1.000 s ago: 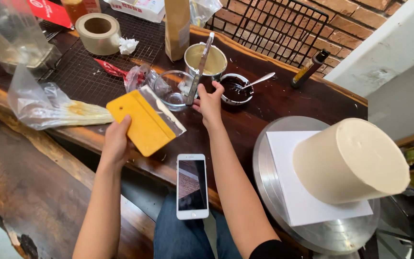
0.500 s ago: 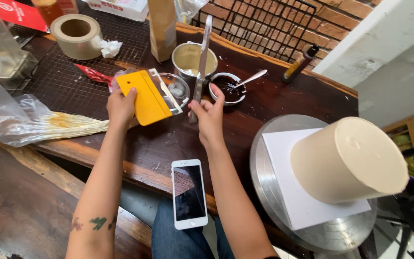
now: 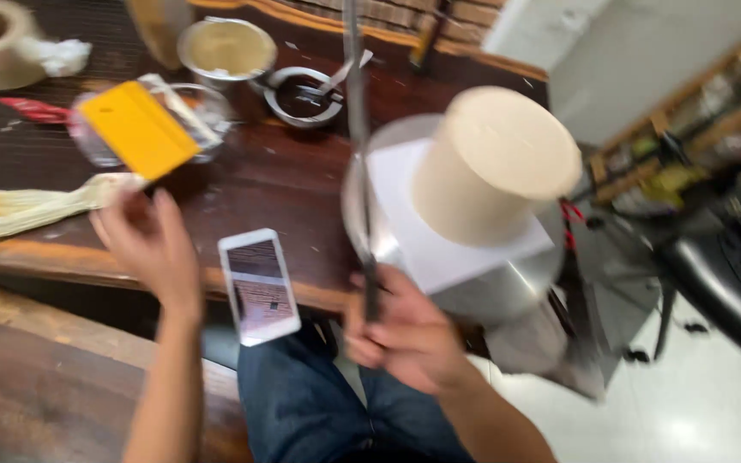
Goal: Smoothing the frosting on a cake using a scraper and offset spatula on a turntable.
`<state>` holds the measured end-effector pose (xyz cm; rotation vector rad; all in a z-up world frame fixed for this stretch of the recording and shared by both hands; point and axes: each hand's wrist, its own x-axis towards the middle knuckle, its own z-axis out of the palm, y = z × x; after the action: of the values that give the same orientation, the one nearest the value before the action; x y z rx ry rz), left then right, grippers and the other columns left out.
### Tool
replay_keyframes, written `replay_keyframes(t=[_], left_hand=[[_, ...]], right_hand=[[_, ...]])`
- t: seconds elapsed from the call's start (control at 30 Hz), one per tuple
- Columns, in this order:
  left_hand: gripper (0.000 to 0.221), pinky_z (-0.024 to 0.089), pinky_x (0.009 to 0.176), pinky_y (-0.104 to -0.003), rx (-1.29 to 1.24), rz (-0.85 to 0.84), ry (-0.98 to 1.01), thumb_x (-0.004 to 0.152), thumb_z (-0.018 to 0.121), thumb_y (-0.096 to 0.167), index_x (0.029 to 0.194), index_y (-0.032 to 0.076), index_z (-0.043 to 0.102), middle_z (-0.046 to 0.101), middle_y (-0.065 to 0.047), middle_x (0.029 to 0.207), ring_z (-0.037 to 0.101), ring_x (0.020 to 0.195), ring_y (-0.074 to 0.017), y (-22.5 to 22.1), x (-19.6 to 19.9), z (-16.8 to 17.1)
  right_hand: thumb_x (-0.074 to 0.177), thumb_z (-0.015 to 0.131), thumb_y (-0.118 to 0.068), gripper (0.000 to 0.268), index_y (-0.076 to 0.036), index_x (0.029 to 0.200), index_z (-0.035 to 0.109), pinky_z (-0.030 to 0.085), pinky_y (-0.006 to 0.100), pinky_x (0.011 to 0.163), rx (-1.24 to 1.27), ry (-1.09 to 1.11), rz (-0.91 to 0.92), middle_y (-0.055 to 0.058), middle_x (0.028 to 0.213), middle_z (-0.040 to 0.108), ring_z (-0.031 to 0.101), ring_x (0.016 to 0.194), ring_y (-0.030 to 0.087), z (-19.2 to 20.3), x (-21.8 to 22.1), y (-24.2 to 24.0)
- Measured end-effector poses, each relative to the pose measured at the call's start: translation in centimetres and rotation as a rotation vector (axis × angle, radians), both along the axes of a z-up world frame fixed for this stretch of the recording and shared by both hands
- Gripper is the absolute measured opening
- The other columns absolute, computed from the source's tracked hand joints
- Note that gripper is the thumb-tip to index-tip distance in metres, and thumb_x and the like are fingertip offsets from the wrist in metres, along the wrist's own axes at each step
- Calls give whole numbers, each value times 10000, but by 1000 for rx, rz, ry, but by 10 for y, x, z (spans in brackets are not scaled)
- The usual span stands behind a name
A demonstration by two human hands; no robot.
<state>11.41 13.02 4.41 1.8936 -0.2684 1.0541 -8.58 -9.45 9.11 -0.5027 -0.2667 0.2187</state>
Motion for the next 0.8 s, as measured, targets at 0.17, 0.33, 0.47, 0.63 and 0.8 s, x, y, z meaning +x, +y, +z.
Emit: replay_keyframes(t=[0.17, 0.33, 0.47, 0.63, 0.8], left_hand=[[81, 444, 559, -272, -39, -533, 111, 778, 692, 43, 823, 100, 654, 672, -16, 791, 518, 600, -146, -117, -183, -67], [217, 507, 659, -334, 340, -804, 37, 821, 755, 187, 987, 71, 677, 657, -69, 925, 629, 756, -250, -229, -234, -71], [760, 478, 925, -515, 788, -550, 198, 888, 659, 527, 1488, 85, 508, 544, -246, 1316, 594, 1051, -432, -304, -236, -139], [298, 506, 607, -441, 592, -607, 298, 917, 655, 285, 1008, 2, 679, 684, -151, 832, 608, 645, -362, -312, -219, -122], [401, 494, 658, -259, -33, -1067, 1124, 911, 596, 325, 1134, 6, 692, 714, -84, 893, 597, 717, -157, -310, -234, -96]], right_hand=[[979, 518, -4, 339, -18, 1311, 447, 382, 313, 633, -181, -131, -413, 175, 923, 601, 497, 782, 237, -38, -133, -96], [1003, 513, -23, 331, -11, 1334, 511, 395, 384, 681, -336, -41, -862, 199, 933, 635, 520, 752, 261, -95, -245, -153], [937, 487, 63, 364, 10, 1297, 504, 458, 348, 655, -418, 343, -1111, 224, 936, 642, 576, 722, 262, -148, -301, -175], [944, 507, 42, 327, 20, 1270, 525, 410, 304, 538, -476, 476, -1096, 182, 873, 632, 525, 622, 197, -189, -292, -196], [973, 504, 23, 294, 6, 1258, 572, 375, 254, 454, -522, 529, -1041, 136, 799, 625, 495, 541, 136, -196, -257, -194]])
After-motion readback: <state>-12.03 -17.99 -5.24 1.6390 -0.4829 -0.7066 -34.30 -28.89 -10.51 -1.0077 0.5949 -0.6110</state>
